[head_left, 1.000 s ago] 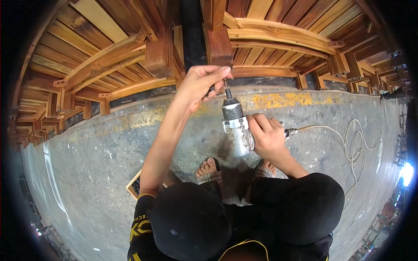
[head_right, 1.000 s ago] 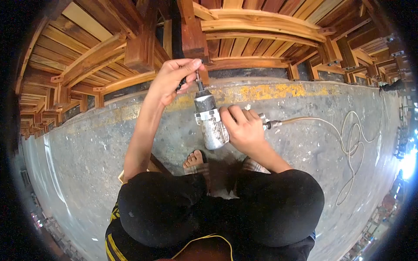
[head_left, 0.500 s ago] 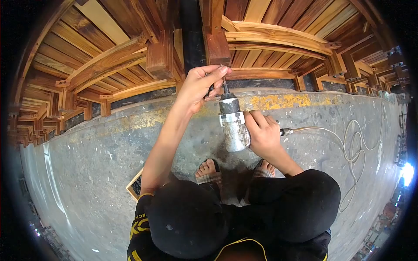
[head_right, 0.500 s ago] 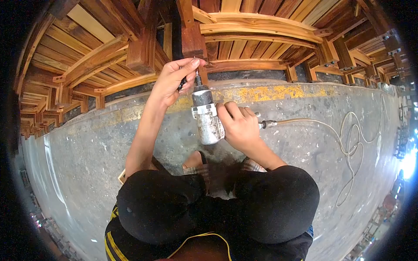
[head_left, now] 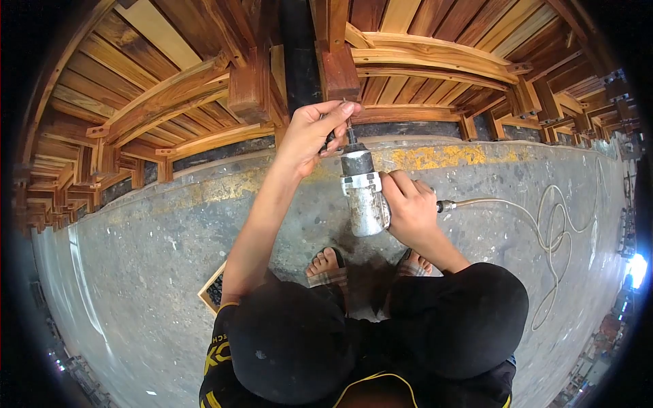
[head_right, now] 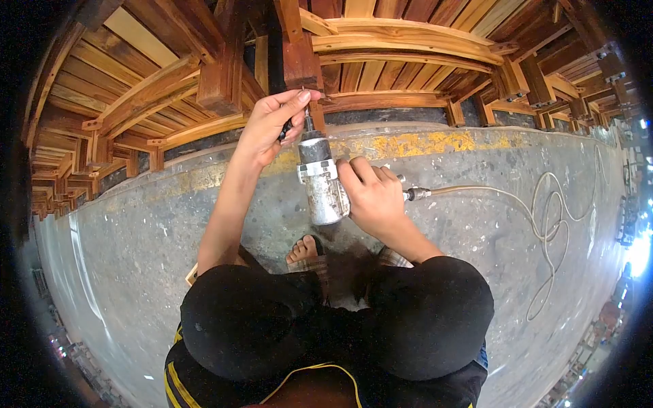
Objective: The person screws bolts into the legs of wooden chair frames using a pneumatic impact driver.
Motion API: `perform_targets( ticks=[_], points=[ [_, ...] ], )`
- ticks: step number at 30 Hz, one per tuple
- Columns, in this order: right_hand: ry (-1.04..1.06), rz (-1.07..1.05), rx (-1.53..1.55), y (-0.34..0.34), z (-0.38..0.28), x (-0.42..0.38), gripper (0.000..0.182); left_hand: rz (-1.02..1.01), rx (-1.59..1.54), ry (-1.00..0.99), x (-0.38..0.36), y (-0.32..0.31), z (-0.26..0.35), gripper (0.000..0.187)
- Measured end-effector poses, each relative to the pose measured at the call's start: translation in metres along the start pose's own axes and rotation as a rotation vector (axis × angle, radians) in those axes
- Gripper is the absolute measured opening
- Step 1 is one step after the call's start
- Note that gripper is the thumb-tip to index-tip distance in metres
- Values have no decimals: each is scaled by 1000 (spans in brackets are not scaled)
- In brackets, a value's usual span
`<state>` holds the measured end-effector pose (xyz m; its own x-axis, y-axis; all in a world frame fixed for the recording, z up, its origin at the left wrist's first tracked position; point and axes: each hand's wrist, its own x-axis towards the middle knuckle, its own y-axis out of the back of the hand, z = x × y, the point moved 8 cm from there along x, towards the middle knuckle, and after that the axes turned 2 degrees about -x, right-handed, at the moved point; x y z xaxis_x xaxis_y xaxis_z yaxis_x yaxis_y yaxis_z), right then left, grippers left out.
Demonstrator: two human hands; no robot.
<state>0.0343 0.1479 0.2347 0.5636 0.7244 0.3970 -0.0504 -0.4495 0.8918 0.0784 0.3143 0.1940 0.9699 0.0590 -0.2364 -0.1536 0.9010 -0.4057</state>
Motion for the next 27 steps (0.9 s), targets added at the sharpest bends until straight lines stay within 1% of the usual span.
perform_targets(
  ticks=[3, 5, 6, 8, 10, 11, 13, 14, 16, 17, 19, 23, 25, 27],
  points=[
    [-25, 6, 17, 0, -2, 1, 28, 18, -33, -45, -8, 5, -4, 26],
    [-28, 25, 31, 1, -3, -2, 27, 87, -109, -1, -23, 18, -25, 24],
    [-37, 31, 45, 1, -4, -2, 26, 89, -104, -1, -30, 26, -37, 24],
    [-47, 23, 46, 1, -5, 1, 25, 100, -142, 134, -48, 41, -79, 26],
    [-60, 17, 45, 0, -4, 1, 25, 140, -272, 216, -70, 48, -113, 27],
    [-56, 38, 46, 2, -3, -6, 24, 135, -257, 204, -82, 47, -128, 27],
    [-59, 32, 49, 0, -4, -3, 23, 174, -478, 361, -105, 51, -162, 28],
    [-63, 26, 55, 0, -3, -1, 23, 176, -481, 365, -113, 52, -172, 28],
    [-64, 20, 60, -1, -3, -1, 23, 217, -605, 424, -129, 50, -192, 29],
    [-66, 13, 69, -2, -2, -1, 23, 219, -607, 423, -135, 50, -198, 29],
    [-68, 13, 79, -1, -2, -2, 24, 155, -617, 442, -143, 42, -206, 27],
    [-79, 9, 90, -2, -3, 1, 24, 171, -566, 455, -150, 35, -211, 25],
    [-79, 17, 87, -1, -1, -5, 24, 147, -489, 435, -148, 30, -212, 24],
    [-89, -1, 109, -4, -2, -1, 24, 146, -484, 471, -147, 32, -208, 24]
  ],
)
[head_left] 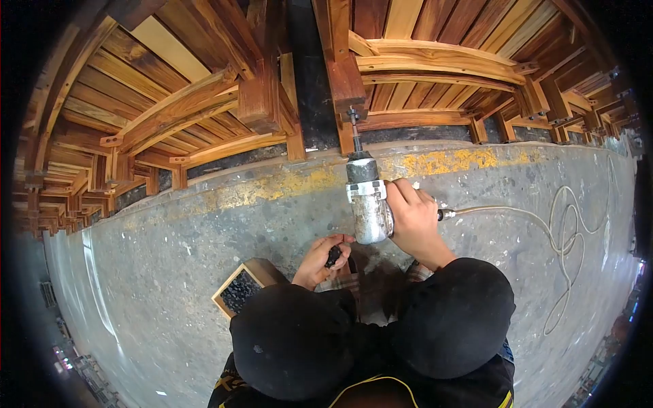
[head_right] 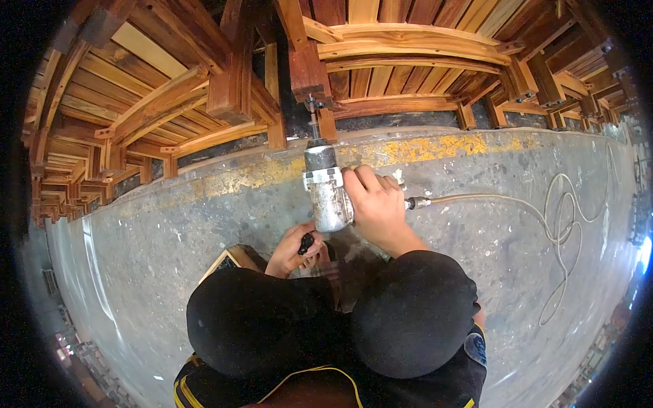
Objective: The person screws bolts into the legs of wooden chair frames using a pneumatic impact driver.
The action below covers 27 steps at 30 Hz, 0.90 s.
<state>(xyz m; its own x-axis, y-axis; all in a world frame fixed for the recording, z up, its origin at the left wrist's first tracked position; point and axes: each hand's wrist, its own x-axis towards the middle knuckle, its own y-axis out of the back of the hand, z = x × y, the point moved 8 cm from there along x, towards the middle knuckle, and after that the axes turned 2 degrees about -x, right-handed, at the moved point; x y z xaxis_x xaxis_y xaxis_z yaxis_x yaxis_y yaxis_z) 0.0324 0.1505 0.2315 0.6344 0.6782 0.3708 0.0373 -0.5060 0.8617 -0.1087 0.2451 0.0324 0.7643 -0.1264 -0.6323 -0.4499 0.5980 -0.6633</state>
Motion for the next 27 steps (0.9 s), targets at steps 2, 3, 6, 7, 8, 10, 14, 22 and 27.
perform_targets(
  ticks=[2, 3, 6, 7, 8, 10, 14, 22, 27],
  points=[
    [-11, 0, 11, -3, -1, 3, 24, 9, 6, 35, -1, 2, 3, 25],
    [-15, 4, 20, -3, -1, 4, 24, -12, 13, 39, 0, 2, 4, 25],
    [-12, 13, 20, -1, 2, -1, 25, -26, 17, -7, 6, 5, -2, 24],
    [-18, 18, 22, -1, 2, -1, 25, -17, -5, -46, 8, 9, -1, 24],
    [-22, 11, 24, -1, 2, 0, 26, -16, 2, -44, 9, 12, -2, 24],
    [-26, 13, 25, 0, 3, -1, 26, -50, 3, -72, 9, 9, 1, 23],
    [-39, -6, 34, -1, 2, 3, 28, -53, -33, -35, 2, 0, 6, 22],
    [-57, -20, 56, -6, 1, 10, 28, -83, -53, -96, 7, 6, 7, 24],
    [-56, -15, 41, -4, 2, 9, 26, -107, -191, -75, 7, 5, 8, 27]
  ],
)
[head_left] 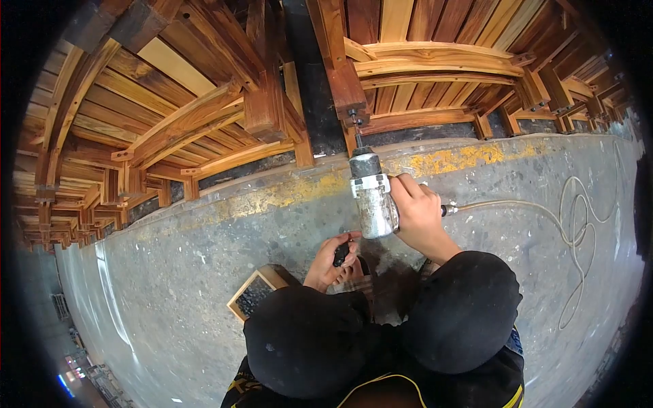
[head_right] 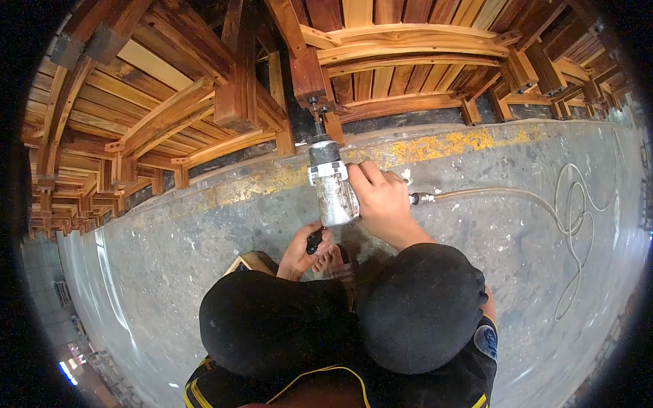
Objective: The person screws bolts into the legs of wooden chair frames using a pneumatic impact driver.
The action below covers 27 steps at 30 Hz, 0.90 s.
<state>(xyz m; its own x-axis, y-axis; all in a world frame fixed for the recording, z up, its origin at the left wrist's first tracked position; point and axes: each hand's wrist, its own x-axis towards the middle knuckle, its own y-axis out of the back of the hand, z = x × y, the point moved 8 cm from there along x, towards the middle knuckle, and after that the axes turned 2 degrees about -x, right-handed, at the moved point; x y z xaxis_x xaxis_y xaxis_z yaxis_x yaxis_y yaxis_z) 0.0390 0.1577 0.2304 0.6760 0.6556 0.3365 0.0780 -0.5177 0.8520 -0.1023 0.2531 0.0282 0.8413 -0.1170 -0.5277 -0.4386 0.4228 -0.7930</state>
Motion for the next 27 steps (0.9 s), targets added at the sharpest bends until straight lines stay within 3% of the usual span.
perform_targets(
  ticks=[2, 10, 25, 27],
  points=[
    [0, -5, 1, -1, 1, 0, 26, -27, -92, 7, 1, 1, -1, 28],
    [3, 13, 19, -1, 0, 1, 26, 102, 227, -189, -2, 2, 15, 30],
    [-20, 14, 30, -2, 2, 0, 26, 116, 149, -241, 0, 3, 22, 24],
    [18, 6, 17, -4, 2, -3, 33, 145, 88, -244, -1, 2, 27, 25]
  ],
)
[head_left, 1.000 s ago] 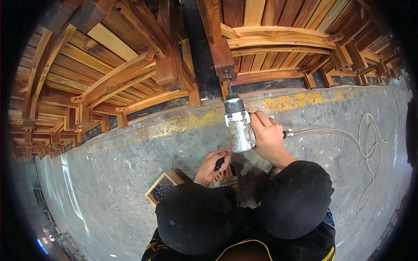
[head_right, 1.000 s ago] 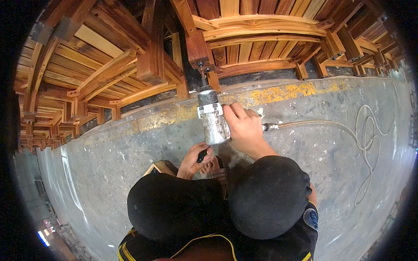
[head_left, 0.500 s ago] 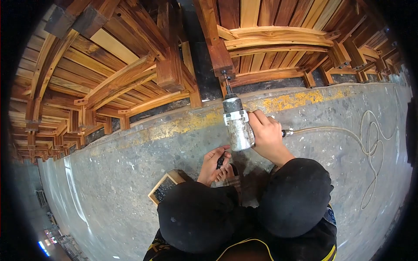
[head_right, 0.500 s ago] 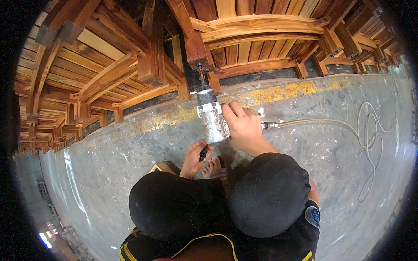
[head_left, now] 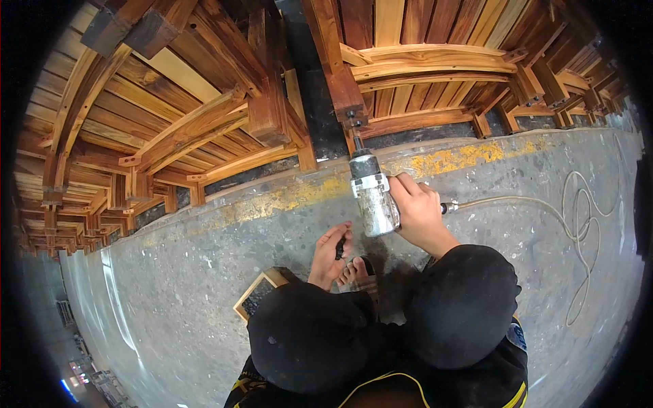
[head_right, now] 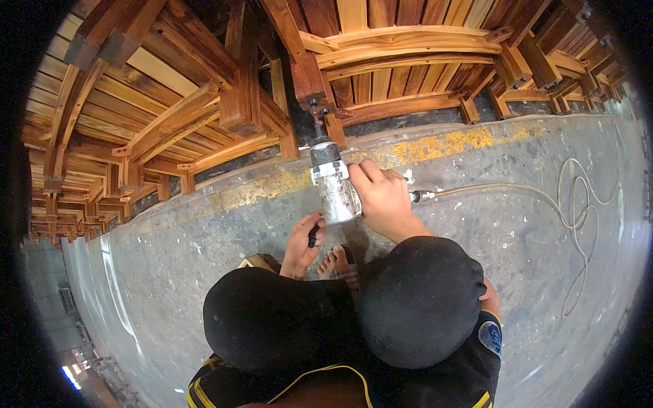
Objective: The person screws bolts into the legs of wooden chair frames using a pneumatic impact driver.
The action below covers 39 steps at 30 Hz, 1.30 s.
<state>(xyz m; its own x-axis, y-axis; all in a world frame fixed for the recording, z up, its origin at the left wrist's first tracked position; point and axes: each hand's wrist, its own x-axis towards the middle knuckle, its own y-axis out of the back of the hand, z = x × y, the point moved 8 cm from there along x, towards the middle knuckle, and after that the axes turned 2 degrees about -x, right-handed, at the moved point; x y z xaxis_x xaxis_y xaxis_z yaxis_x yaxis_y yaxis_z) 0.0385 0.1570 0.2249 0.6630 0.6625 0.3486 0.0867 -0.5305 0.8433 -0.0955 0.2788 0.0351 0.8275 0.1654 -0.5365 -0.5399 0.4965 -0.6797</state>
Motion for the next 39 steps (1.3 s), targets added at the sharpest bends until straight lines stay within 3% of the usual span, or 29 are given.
perform_targets(
  ticks=[5, 12, 23, 26, 30, 39],
  points=[
    [49, -71, 32, 3, -3, -17, 30, 18, 4, -35, 7, -25, 45, 23],
    [194, -191, 147, -3, -8, -43, 37, -133, 125, -129, 37, -102, 108, 29],
    [206, -158, 185, 14, -2, -47, 36, -250, 559, -99, 38, -150, 115, 30],
    [203, -164, 162, 12, 1, -48, 34, -336, 402, 17, 44, -148, 111, 31],
    [190, -147, 176, 16, 1, -48, 32, -345, 394, 27, 43, -153, 113, 32],
    [140, -154, 163, 17, 9, -50, 41, -283, 675, -18, 44, -166, 115, 32]
  ],
)
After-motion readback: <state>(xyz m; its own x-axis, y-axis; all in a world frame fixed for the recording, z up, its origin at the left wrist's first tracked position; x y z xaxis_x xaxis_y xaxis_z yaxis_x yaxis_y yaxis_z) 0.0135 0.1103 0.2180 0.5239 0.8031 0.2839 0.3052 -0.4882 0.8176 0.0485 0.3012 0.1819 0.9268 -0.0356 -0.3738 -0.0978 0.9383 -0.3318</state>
